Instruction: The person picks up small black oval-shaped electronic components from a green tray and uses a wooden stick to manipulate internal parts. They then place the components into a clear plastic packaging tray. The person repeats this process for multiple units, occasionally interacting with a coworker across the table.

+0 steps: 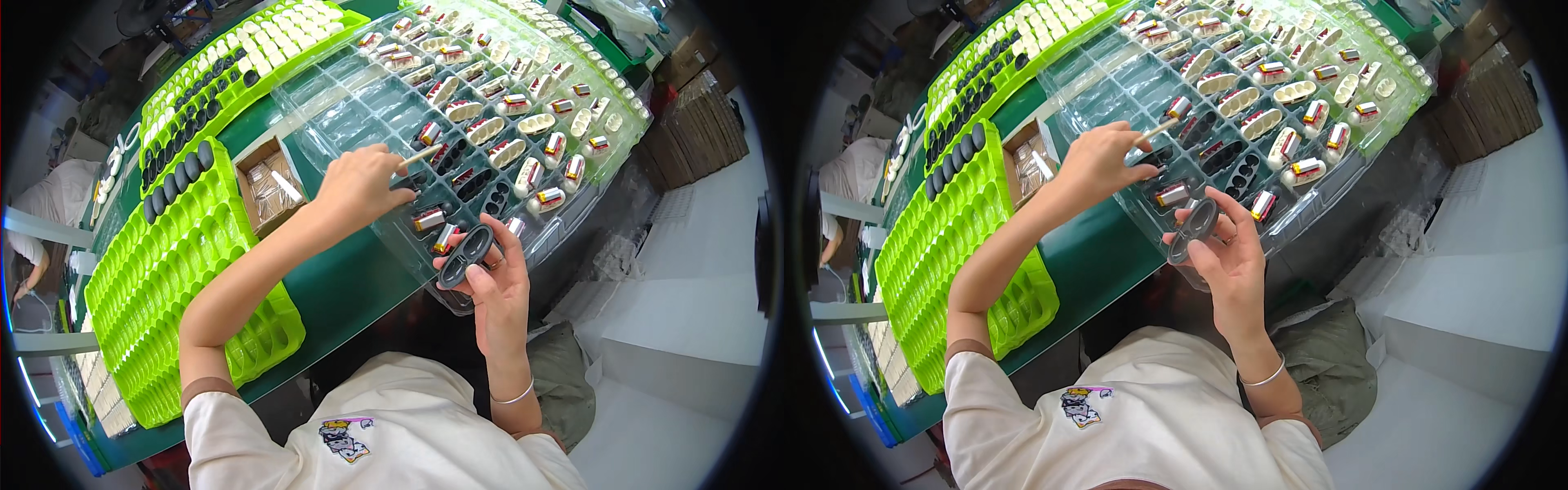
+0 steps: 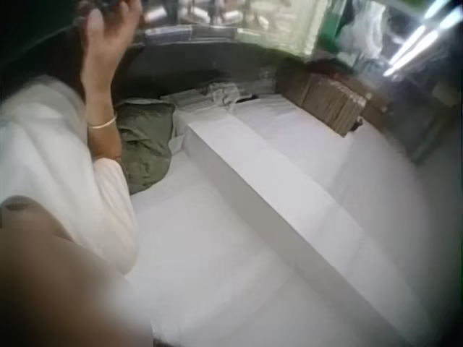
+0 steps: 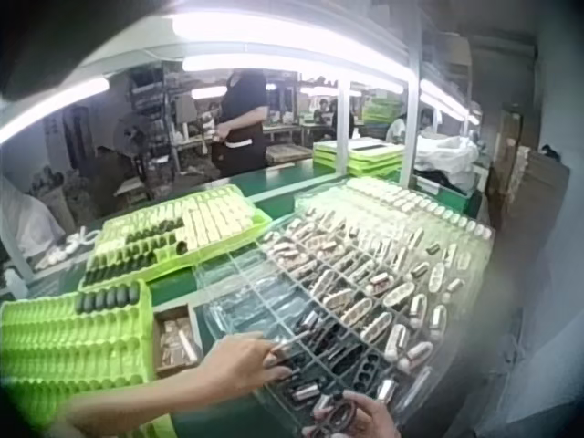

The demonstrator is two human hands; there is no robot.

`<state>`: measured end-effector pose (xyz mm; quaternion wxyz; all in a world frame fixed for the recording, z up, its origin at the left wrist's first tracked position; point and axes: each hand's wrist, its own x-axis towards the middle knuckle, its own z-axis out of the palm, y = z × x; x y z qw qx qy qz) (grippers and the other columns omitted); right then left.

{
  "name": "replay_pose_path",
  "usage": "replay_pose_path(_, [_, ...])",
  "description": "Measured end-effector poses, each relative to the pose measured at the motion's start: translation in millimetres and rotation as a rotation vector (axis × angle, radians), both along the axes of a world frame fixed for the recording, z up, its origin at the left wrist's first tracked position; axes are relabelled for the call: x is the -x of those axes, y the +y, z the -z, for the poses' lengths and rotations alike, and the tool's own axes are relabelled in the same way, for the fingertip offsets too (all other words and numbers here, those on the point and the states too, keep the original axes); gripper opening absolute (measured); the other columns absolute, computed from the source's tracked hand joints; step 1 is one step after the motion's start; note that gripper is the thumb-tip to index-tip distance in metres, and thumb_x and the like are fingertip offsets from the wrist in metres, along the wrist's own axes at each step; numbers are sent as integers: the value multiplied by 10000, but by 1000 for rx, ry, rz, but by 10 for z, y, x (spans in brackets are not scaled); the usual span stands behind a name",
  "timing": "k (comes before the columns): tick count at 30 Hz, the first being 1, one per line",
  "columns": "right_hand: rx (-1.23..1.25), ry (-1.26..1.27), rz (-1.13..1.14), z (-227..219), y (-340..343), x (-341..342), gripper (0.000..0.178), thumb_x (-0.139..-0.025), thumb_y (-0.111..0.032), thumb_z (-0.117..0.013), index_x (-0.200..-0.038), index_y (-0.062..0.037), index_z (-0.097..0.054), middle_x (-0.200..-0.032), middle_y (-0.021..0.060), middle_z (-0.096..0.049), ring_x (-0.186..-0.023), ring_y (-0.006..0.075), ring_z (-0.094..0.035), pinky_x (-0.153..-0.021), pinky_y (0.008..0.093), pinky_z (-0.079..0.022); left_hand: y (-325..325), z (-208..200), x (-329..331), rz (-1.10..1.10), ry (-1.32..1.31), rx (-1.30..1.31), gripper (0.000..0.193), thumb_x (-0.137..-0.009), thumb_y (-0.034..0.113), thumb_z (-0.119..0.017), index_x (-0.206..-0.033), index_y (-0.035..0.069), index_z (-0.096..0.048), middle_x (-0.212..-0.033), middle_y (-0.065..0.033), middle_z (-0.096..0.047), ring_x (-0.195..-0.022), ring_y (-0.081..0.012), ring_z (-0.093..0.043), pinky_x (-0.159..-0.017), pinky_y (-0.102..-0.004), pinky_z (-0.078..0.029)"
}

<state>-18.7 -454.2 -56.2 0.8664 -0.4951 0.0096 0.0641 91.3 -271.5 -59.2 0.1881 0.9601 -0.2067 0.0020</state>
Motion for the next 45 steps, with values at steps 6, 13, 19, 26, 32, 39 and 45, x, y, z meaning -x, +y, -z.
replay_pose_path(6, [-31, 24, 10, 18, 5, -39, 489, -783, 19, -485, -1241, -44, -328, -1080, 161, -500, -910, 236, -584, -766, 333, -510, 20, 20, -60, 28, 49, 153, 256, -699, 247, -681, -839, 57, -582, -809, -77, -577, -701, -230, -562, -588, -340, -438])
replay_pose_path(13, [-256, 109, -248, -40, 326, -53, 477, -788, -20, -513, -1226, -52, -326, -1057, 145, -497, -905, 242, -577, -758, 342, -513, 300, -421, 583, -323, 530, 1126, 350, -771, 166, -637, -1028, 34, -439, -962, -124, -580, -596, -39, -501, -403, -162, -310])
replay_pose_path(19, [-439, 238, -341, -74, 721, 36, 473, -821, -43, -509, -1240, -62, -291, -1095, 157, -468, -1038, 285, -511, -883, 402, -452, 409, -505, 1004, -410, 406, 1457, 394, -819, 142, -566, -1147, 50, -370, -1108, -171, -539, -506, 9, -428, -375, -110, -255])
replay_pose_path(26, [-540, 146, -274, -137, 781, -4, 495, -811, -40, -522, -1240, -88, -279, -1092, 171, -484, -1046, 298, -504, -914, 417, -430, 544, -381, 1313, -515, 244, 1251, 266, -744, 75, -659, -906, 23, -455, -998, -107, -559, -597, -12, -511, -437, -125, -355])
replay_pose_path(32, [-262, 12, -380, -178, 738, -47, 495, -765, 11, -546, -1214, -42, -346, -1054, 150, -515, -996, 225, -530, -875, 365, -448, 601, -273, 1505, -544, 354, 1058, 282, -707, 70, -676, -944, 7, -537, -831, -25, -574, -483, 15, -432, -419, -139, -336])
replay_pose_path(39, [230, -205, -480, -298, 585, -110, 493, -731, 28, -572, -1195, -16, -414, -1004, 92, -524, -910, 142, -550, -818, 273, -456, 493, -152, 1586, -600, 631, 1590, 185, -722, 74, -666, -846, 31, -535, -806, -7, -586, -460, 32, -387, -378, -160, -219])
replay_pose_path(45, [400, -294, -479, -302, 644, -90, 452, -715, 39, -593, -1149, -10, -476, -1034, 63, -491, -896, 127, -553, -772, 251, -474, 438, -21, 1595, -564, 652, 1722, 212, -687, 45, -701, -810, 40, -529, -796, -2, -581, -476, 27, -412, -388, -145, -236])
